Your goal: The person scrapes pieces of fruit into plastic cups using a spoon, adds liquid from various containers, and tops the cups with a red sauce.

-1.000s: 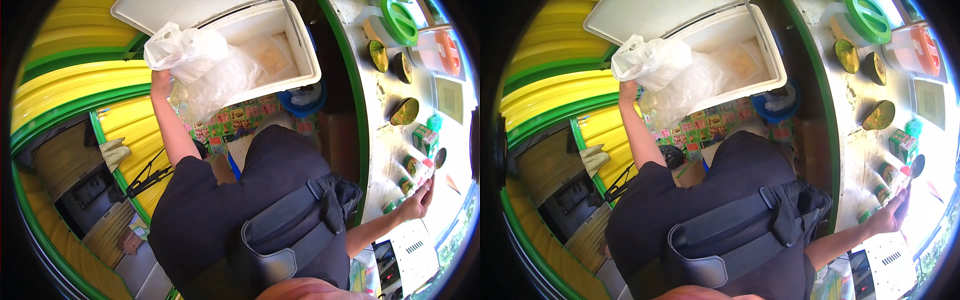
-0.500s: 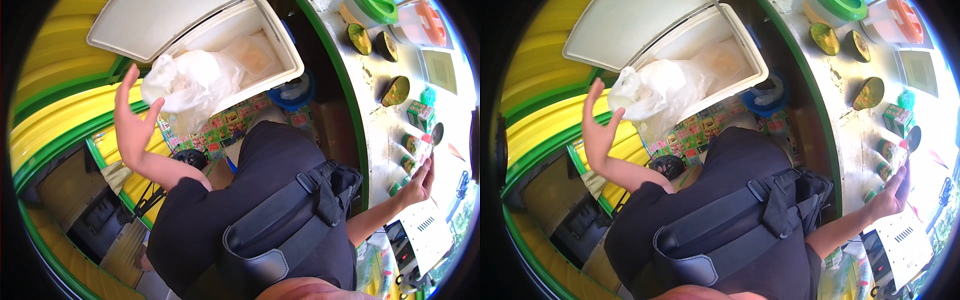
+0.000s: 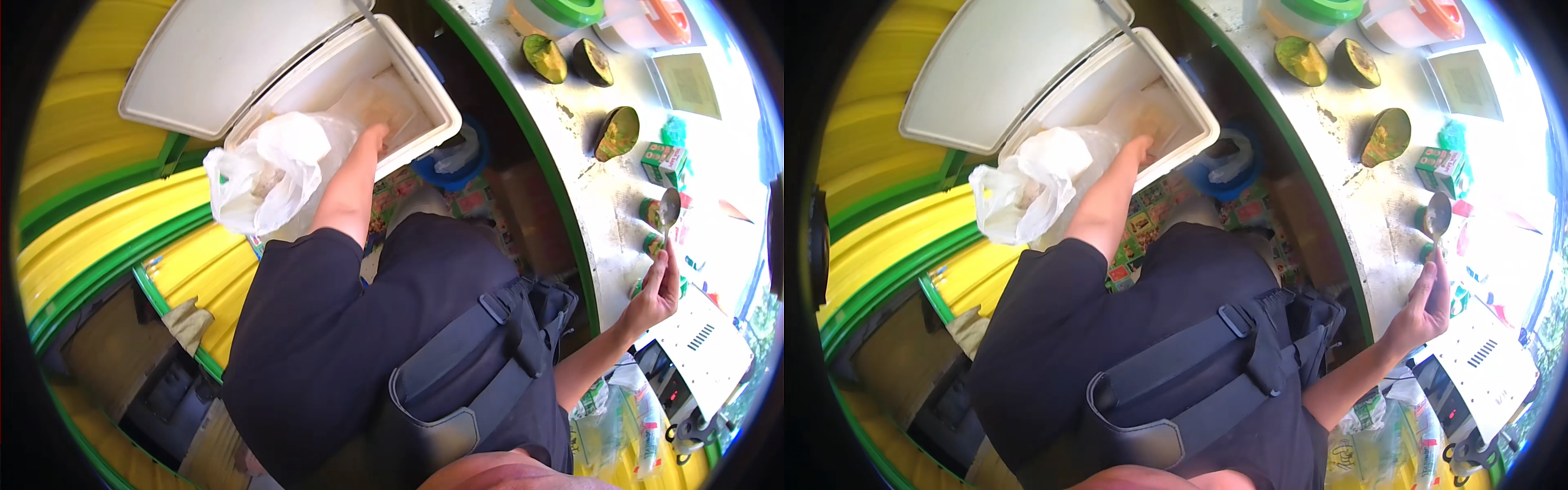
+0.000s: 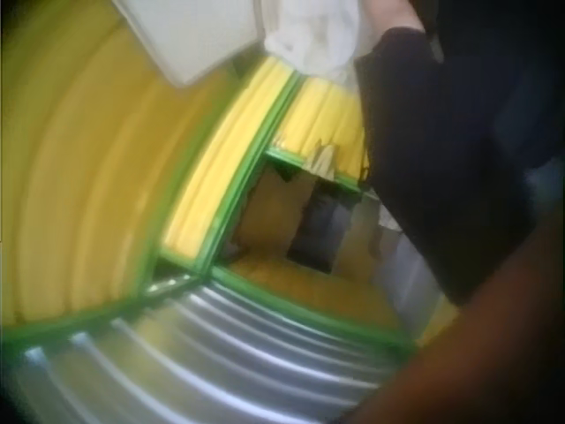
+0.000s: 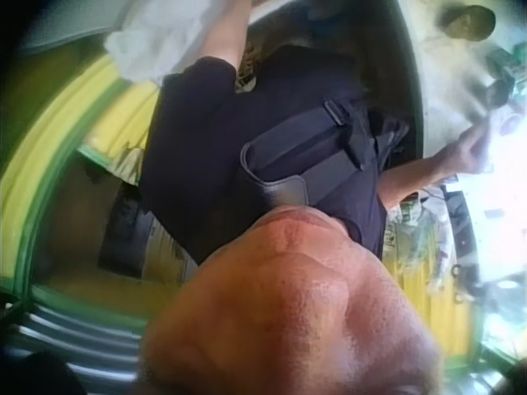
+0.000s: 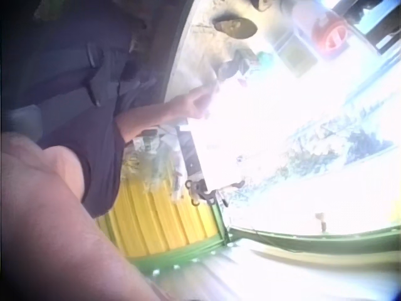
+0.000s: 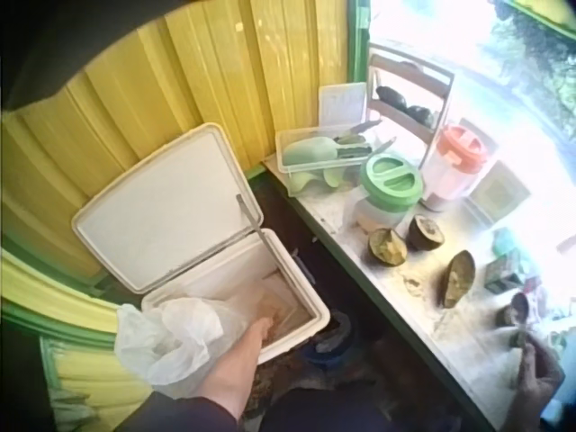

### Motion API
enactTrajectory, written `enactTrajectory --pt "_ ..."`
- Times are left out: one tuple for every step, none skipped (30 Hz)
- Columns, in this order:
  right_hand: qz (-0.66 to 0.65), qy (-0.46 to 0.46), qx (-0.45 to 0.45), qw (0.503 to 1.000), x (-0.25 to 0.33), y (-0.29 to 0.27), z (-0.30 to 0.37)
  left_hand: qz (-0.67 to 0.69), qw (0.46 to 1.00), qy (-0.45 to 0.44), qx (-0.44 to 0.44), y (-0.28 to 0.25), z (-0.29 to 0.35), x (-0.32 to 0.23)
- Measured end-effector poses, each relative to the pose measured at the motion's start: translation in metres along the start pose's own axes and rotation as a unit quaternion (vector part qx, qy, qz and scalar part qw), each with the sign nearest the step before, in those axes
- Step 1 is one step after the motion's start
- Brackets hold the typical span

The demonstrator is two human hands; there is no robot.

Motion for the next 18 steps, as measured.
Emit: enactTrajectory --pt "0.023 0.014 0.000 1.000 0.001 -0.007 0.006 0.013 1.000 -0.004 0.008 0.008 0.002 0.006" --pt "0.032 0.018 -0.006 0.999 0.000 -0.009 0.009 0.025 1.000 -0.005 0.016 0.014 0.002 0.006" --pt "0.041 0.014 -0.011 0.999 -0.002 -0.010 0.010 0.033 0.999 0.003 0.026 0.020 -0.001 -0.002" --pt "0.046 0.009 -0.015 0.999 -0.003 -0.011 0.010 0.043 0.998 0.015 0.034 0.026 -0.001 -0.016" --pt "0.052 0.020 -0.018 0.998 0.000 -0.012 0.011 0.052 0.998 0.020 0.040 0.027 0.006 -0.016" --pt "0.051 0.023 -0.018 0.998 -0.001 -0.012 0.011 0.058 0.997 0.026 0.044 0.026 0.013 -0.016" --pt "0.046 0.019 -0.015 0.999 -0.003 -0.013 0.010 0.053 0.997 0.035 0.044 0.024 0.022 -0.020" --pt "0.044 0.016 -0.015 0.999 -0.004 -0.013 0.012 0.038 0.997 0.045 0.046 0.027 0.034 -0.030" --pt "0.046 0.018 -0.017 0.999 -0.005 -0.011 0.013 0.014 0.998 0.051 0.042 0.028 0.048 -0.037" --pt "0.032 0.029 -0.013 0.999 -0.004 -0.010 0.014 -0.013 0.997 0.059 0.040 0.033 0.067 -0.051" --pt "0.012 0.037 -0.002 0.999 -0.005 -0.006 0.014 -0.056 0.995 0.074 0.025 0.027 0.076 -0.056" --pt "0.009 0.039 -0.001 0.999 -0.007 -0.003 0.013 -0.057 0.995 0.074 0.021 0.022 0.083 -0.062" --pt "-0.002 0.030 0.017 0.999 -0.009 0.000 0.010 -0.001 0.995 0.093 0.024 0.016 0.088 -0.069" --pt "-0.014 0.020 0.034 0.999 -0.009 0.003 0.010 0.055 0.992 0.111 0.026 0.010 0.094 -0.074" --pt "-0.023 0.016 0.040 0.999 -0.008 0.005 0.011 0.055 0.992 0.111 0.022 0.004 0.102 -0.071" --pt "-0.023 0.017 0.036 0.999 -0.011 0.005 0.011 0.106 0.986 0.125 0.034 0.006 0.115 -0.077" --pt "-0.023 0.015 0.041 0.999 -0.012 0.004 0.012 0.156 0.977 0.136 0.048 0.007 0.130 -0.080" --pt "-0.023 0.012 0.047 0.999 -0.012 0.004 0.013 0.152 0.978 0.135 0.051 0.007 0.145 -0.083"
Point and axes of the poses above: each hand's wrist, its own z-axis away from the middle knuckle, its own y-axis out of the palm, x = y × z, the point moved 5 cm from there along -z, towards the middle knuckle, and after that the axes turned 6 degrees about z, right-handed, at the moved point
